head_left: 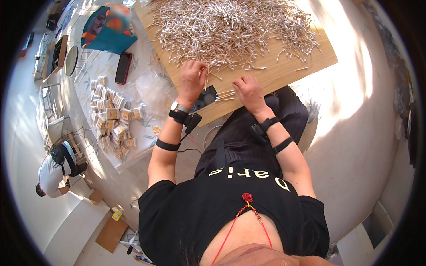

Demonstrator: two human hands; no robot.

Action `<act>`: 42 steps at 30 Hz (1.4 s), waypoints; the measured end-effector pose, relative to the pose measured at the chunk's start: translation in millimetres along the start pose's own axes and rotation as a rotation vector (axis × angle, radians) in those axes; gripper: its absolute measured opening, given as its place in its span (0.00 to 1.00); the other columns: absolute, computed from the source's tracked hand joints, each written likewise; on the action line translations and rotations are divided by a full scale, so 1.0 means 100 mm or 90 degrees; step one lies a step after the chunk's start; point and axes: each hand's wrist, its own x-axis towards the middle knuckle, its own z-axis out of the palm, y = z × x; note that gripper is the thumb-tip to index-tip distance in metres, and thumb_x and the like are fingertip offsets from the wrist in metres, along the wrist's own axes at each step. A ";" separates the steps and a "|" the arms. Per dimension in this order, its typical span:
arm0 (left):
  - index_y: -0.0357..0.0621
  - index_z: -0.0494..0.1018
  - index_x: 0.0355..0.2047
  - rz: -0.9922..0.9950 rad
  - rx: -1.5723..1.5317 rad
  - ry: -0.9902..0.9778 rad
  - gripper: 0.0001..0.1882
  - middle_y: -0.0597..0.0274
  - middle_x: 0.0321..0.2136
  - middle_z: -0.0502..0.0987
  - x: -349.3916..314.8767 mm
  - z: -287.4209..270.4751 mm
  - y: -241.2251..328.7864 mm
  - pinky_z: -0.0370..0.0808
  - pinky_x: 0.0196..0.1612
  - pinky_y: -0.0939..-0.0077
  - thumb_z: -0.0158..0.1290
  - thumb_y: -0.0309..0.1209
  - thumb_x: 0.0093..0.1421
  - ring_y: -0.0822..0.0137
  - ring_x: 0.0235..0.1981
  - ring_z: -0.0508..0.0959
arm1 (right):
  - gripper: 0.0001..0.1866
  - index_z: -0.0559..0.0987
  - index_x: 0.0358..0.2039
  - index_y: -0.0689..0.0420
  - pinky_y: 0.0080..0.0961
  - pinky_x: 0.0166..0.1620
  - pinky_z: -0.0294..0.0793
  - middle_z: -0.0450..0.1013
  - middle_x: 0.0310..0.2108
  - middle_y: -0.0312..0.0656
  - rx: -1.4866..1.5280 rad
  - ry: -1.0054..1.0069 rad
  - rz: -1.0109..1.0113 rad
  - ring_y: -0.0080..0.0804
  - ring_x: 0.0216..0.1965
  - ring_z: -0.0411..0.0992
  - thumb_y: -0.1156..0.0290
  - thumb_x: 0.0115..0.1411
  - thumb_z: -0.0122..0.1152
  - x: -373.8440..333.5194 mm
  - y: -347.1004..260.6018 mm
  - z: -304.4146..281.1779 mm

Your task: Packaging and organizing small product boxes and hygiene-related items using shredded paper filler.

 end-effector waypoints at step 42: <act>0.46 0.83 0.36 -0.097 -0.056 -0.076 0.04 0.58 0.33 0.80 -0.44 0.33 0.22 0.73 0.46 0.59 0.64 0.28 0.59 0.52 0.40 0.79 | 0.08 0.82 0.41 0.56 0.42 0.49 0.75 0.76 0.41 0.45 0.011 0.049 0.129 0.49 0.45 0.75 0.74 0.61 0.68 -0.09 0.52 -0.27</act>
